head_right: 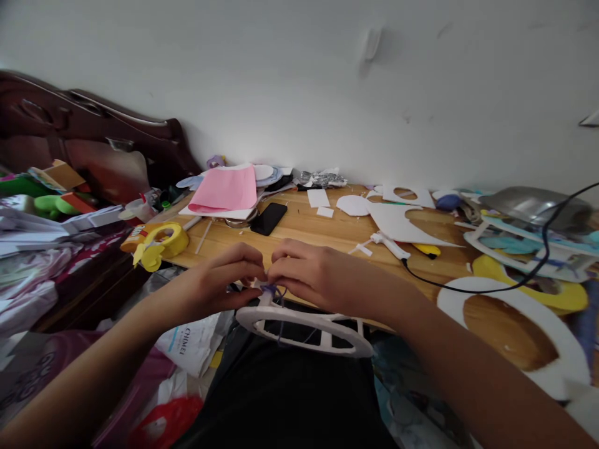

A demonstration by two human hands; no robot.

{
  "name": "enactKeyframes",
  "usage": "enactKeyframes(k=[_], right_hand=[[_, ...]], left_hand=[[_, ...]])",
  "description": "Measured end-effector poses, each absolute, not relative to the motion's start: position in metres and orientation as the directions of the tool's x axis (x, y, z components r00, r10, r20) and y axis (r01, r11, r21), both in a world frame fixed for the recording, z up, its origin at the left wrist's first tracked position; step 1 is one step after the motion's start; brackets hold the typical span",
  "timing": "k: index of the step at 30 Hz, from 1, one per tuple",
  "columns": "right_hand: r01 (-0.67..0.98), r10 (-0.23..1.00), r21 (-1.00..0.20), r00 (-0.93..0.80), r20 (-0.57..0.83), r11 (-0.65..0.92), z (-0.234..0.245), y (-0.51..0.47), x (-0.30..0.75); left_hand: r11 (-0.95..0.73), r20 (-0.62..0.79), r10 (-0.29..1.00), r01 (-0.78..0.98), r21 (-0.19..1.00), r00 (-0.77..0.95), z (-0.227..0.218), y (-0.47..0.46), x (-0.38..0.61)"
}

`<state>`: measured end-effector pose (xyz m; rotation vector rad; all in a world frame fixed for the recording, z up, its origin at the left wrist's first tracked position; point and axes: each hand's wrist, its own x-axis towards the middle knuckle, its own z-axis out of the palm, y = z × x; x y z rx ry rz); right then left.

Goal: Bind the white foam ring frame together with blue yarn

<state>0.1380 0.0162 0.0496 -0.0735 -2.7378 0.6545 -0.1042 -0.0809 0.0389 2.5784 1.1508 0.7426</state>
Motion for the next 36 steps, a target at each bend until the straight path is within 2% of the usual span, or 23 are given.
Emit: enactKeyframes(k=[15,18,24,26,31,36], right_hand=[[0.013,0.160,-0.439,-0.940,0.301,0.898,0.048,0.012,0.143],[0.020,0.165,-0.440,-0.942,0.293,0.898,0.047,0.010,0.141],[0.099,0.198,-0.425,-0.960,0.196,0.900,0.044,0.006,0.140],[0.108,0.207,-0.428,-0.959,0.192,0.897,0.043,0.005,0.141],[0.117,0.216,-0.431,-0.958,0.189,0.895,0.041,0.006,0.145],[0.145,0.251,-0.551,-0.960,0.121,0.821,0.047,0.008,0.146]], left_hand=[[-0.568,0.292,0.817,0.608,0.555,0.497,0.045,-0.080,-0.094],[-0.584,0.264,0.805,0.635,0.506,0.531,0.048,-0.076,-0.091],[-0.670,0.240,0.743,0.692,0.269,0.625,0.046,-0.072,-0.090],[-0.682,0.263,0.731,0.678,0.274,0.629,0.043,-0.072,-0.091],[-0.683,0.291,0.729,0.627,0.376,0.620,0.041,-0.070,-0.092],[-0.702,0.308,0.709,0.588,0.402,0.635,0.040,-0.067,-0.090]])
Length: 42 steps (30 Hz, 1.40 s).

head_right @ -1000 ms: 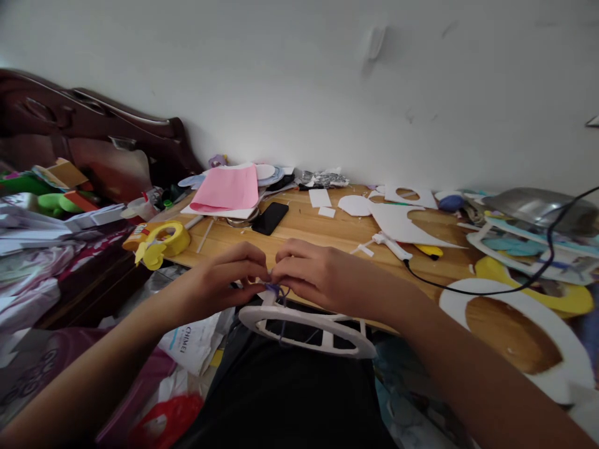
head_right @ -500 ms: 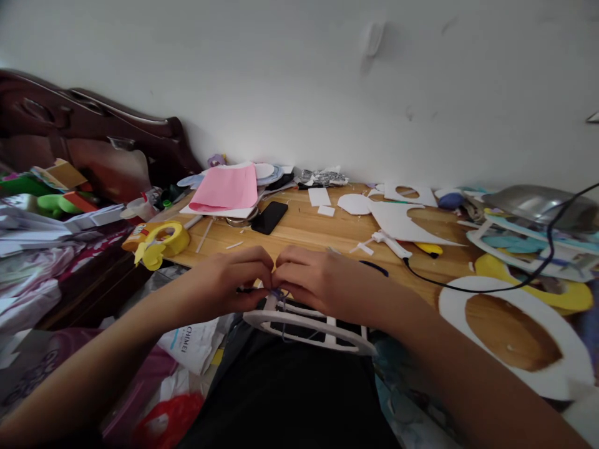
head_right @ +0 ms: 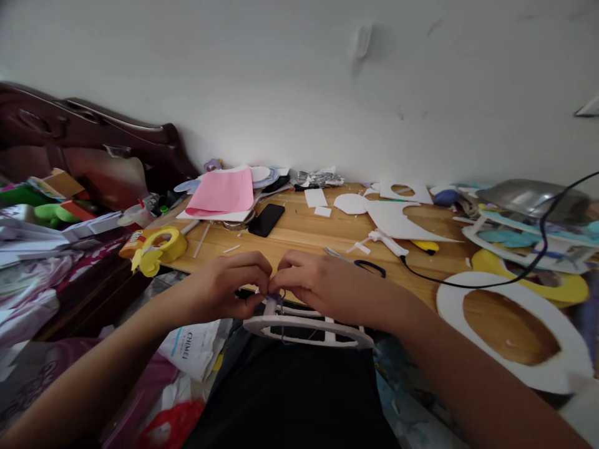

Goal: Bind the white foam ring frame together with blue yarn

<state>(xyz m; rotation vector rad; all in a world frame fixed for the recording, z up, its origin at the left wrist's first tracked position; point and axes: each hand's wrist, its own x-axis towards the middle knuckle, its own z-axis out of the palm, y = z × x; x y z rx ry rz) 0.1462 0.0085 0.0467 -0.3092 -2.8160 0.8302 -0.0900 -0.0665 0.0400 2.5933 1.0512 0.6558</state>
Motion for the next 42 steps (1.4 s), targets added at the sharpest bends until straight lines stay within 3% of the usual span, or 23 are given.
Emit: enactKeyframes(k=[7,12,14,20,24,28,34,39,42], right_hand=[[0.107,0.273,-0.676,-0.951,0.144,0.729,0.0484,0.0133,0.1449],[0.168,0.384,-0.716,-0.911,0.149,0.677,0.0468,0.0117,0.1464],[0.186,0.403,-0.700,-0.902,0.156,0.689,0.0460,0.0115,0.1472],[0.110,0.270,-0.574,-0.942,0.201,0.812,0.0437,0.0132,0.1479],[0.109,0.253,-0.539,-0.946,0.201,0.835,0.0429,0.0139,0.1491],[0.122,0.246,-0.539,-0.955,0.163,0.834,0.0426,0.0128,0.1511],[0.177,0.328,-0.600,-0.933,0.151,0.780,0.0428,0.0115,0.1519],[0.071,0.220,-0.545,-0.952,0.214,0.835,0.0428,0.0143,0.1495],[0.105,0.218,-0.470,-0.957,0.192,0.876,0.0414,0.0146,0.1503]], left_hand=[[-0.703,0.332,0.703,0.547,0.454,0.629,0.0411,-0.0635,-0.0875],[-0.719,0.371,0.686,0.506,0.475,0.626,0.0385,-0.0595,-0.0884],[-0.721,0.375,0.684,0.500,0.480,0.626,0.0373,-0.0585,-0.0888],[-0.714,0.350,0.690,0.519,0.469,0.633,0.0393,-0.0588,-0.0883],[-0.717,0.349,0.690,0.530,0.453,0.634,0.0398,-0.0591,-0.0886],[-0.718,0.347,0.689,0.534,0.446,0.636,0.0400,-0.0589,-0.0885],[-0.700,0.340,0.707,0.547,0.458,0.620,0.0425,-0.0604,-0.0874],[-0.708,0.335,0.700,0.548,0.446,0.631,0.0418,-0.0606,-0.0887],[-0.708,0.335,0.701,0.558,0.433,0.629,0.0411,-0.0602,-0.0895]])
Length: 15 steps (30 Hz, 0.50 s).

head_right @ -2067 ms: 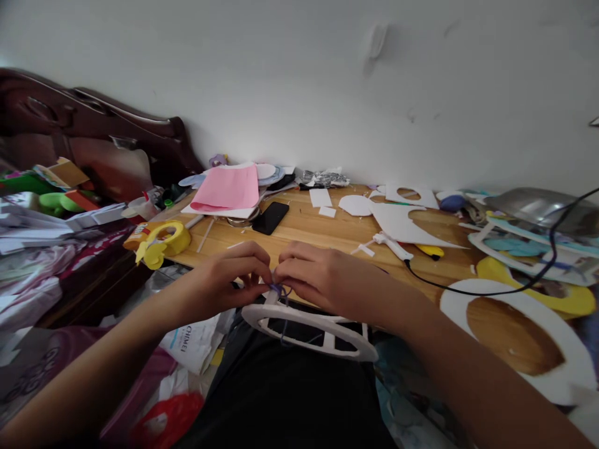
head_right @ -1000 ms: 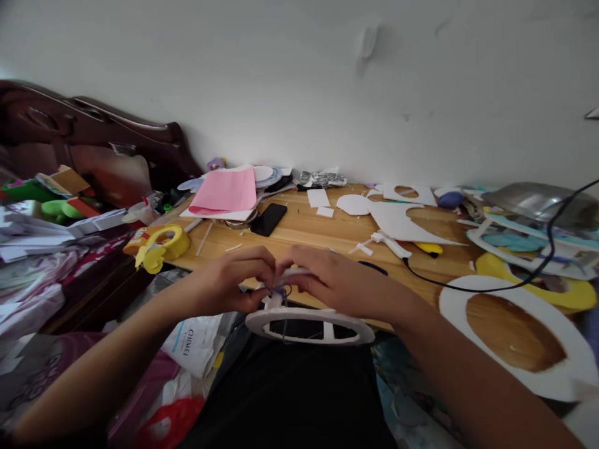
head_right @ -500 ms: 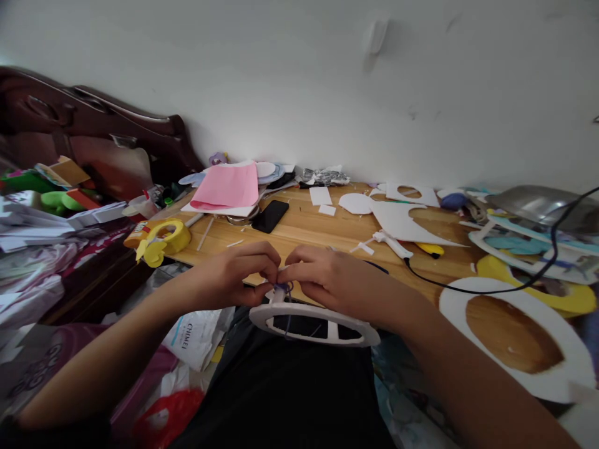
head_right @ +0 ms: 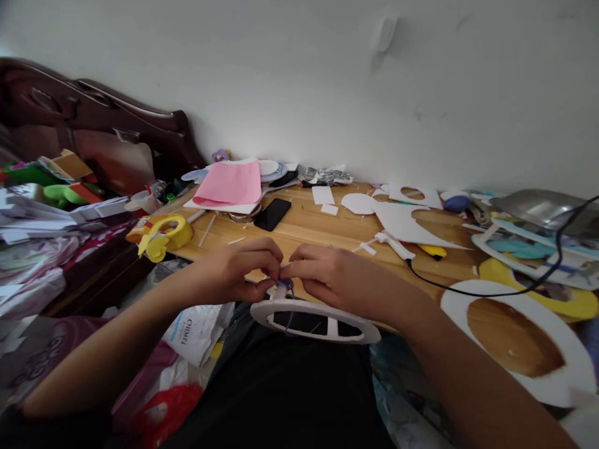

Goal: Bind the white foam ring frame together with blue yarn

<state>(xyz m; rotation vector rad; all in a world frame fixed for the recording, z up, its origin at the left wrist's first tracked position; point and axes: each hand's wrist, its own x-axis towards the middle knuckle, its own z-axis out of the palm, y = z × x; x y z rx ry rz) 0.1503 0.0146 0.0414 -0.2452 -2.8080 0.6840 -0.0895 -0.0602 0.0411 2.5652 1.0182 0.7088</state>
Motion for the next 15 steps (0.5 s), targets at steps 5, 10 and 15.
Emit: enactKeyframes(k=[5,10,15], right_hand=[[0.160,0.238,-0.410,-0.960,0.149,0.898,0.0420,0.0124,0.1528],[0.059,0.202,-0.519,-0.953,0.224,0.853,0.0429,0.0167,0.1497],[0.089,0.258,-0.583,-0.942,0.214,0.808,0.0406,0.0185,0.1461]], left_hand=[[-0.698,0.309,0.709,0.565,0.441,0.634,0.0402,-0.0607,-0.0897],[-0.699,0.301,0.703,0.548,0.460,0.644,0.0370,-0.0591,-0.0913],[-0.678,0.306,0.720,0.538,0.500,0.622,0.0353,-0.0575,-0.0905]])
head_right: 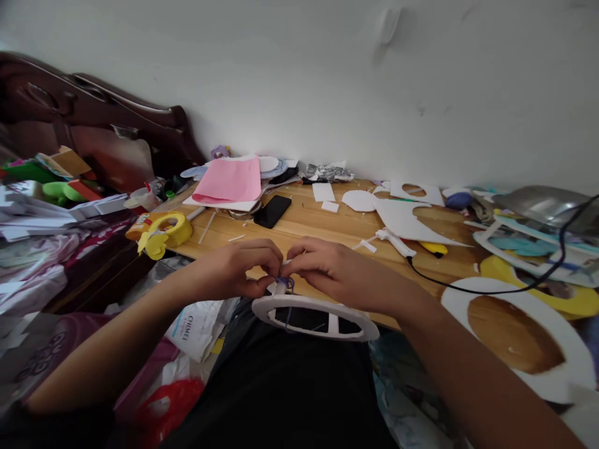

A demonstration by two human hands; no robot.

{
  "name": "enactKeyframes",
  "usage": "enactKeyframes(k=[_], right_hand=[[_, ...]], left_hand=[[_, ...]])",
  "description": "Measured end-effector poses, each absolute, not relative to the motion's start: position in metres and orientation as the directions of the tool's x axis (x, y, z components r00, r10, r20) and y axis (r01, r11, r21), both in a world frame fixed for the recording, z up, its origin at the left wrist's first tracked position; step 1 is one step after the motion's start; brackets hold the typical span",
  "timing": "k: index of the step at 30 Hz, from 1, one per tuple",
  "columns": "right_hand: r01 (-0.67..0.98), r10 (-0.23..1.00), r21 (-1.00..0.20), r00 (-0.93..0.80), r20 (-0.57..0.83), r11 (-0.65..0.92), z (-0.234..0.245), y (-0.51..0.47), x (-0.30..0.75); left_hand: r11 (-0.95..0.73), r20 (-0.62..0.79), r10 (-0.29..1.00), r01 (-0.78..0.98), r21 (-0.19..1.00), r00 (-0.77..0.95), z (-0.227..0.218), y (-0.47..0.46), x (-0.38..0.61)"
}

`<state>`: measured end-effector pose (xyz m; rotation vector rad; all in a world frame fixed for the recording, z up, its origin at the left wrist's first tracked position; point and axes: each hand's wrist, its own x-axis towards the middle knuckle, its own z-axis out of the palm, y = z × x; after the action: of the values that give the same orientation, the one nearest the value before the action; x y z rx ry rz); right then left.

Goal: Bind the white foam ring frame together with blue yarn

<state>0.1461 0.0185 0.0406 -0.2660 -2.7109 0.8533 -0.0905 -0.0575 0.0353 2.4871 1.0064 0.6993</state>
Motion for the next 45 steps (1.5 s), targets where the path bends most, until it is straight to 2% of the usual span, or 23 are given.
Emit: enactKeyframes(k=[7,11,15,18,20,22,27,32,37,42,45], right_hand=[[0.102,0.289,-0.608,-0.932,0.218,0.788,0.049,0.013,0.151],[0.140,0.322,-0.578,-0.919,0.226,0.804,0.052,0.011,0.156],[0.149,0.302,-0.426,-0.899,0.318,0.893,0.057,-0.003,0.166],[0.176,0.267,-0.283,-0.908,0.324,0.943,0.061,-0.018,0.171],[0.213,0.286,-0.250,-0.908,0.307,0.944,0.062,-0.028,0.174],[0.255,0.333,-0.274,-0.897,0.292,0.927,0.059,-0.037,0.176],[0.359,0.504,-0.417,-0.804,0.317,0.835,0.049,-0.052,0.178],[0.364,0.577,-0.527,-0.751,0.321,0.768,0.043,-0.060,0.176],[0.350,0.577,-0.528,-0.734,0.359,0.773,0.042,-0.063,0.177],[0.312,0.541,-0.554,-0.780,0.314,0.772,0.042,-0.064,0.180],[0.325,0.565,-0.559,-0.756,0.330,0.763,0.041,-0.065,0.183]], left_hand=[[-0.704,0.353,0.695,0.494,0.510,0.627,0.038,-0.057,-0.090],[-0.703,0.368,0.705,0.530,0.475,0.606,0.039,-0.066,-0.088],[-0.696,0.413,0.716,0.619,0.364,0.562,0.043,-0.091,-0.079],[-0.683,0.429,0.714,0.683,0.258,0.553,0.045,-0.109,-0.072],[-0.672,0.419,0.723,0.700,0.242,0.549,0.045,-0.117,-0.068],[-0.664,0.410,0.731,0.707,0.243,0.546,0.043,-0.122,-0.064],[-0.645,0.437,0.736,0.731,0.223,0.516,0.039,-0.135,-0.050],[-0.637,0.452,0.749,0.714,0.290,0.485,0.031,-0.142,-0.041],[-0.625,0.441,0.769,0.689,0.367,0.463,0.027,-0.137,-0.042],[-0.634,0.430,0.765,0.677,0.375,0.479,0.024,-0.134,-0.047],[-0.643,0.448,0.756,0.672,0.368,0.478,0.019,-0.131,-0.051]])
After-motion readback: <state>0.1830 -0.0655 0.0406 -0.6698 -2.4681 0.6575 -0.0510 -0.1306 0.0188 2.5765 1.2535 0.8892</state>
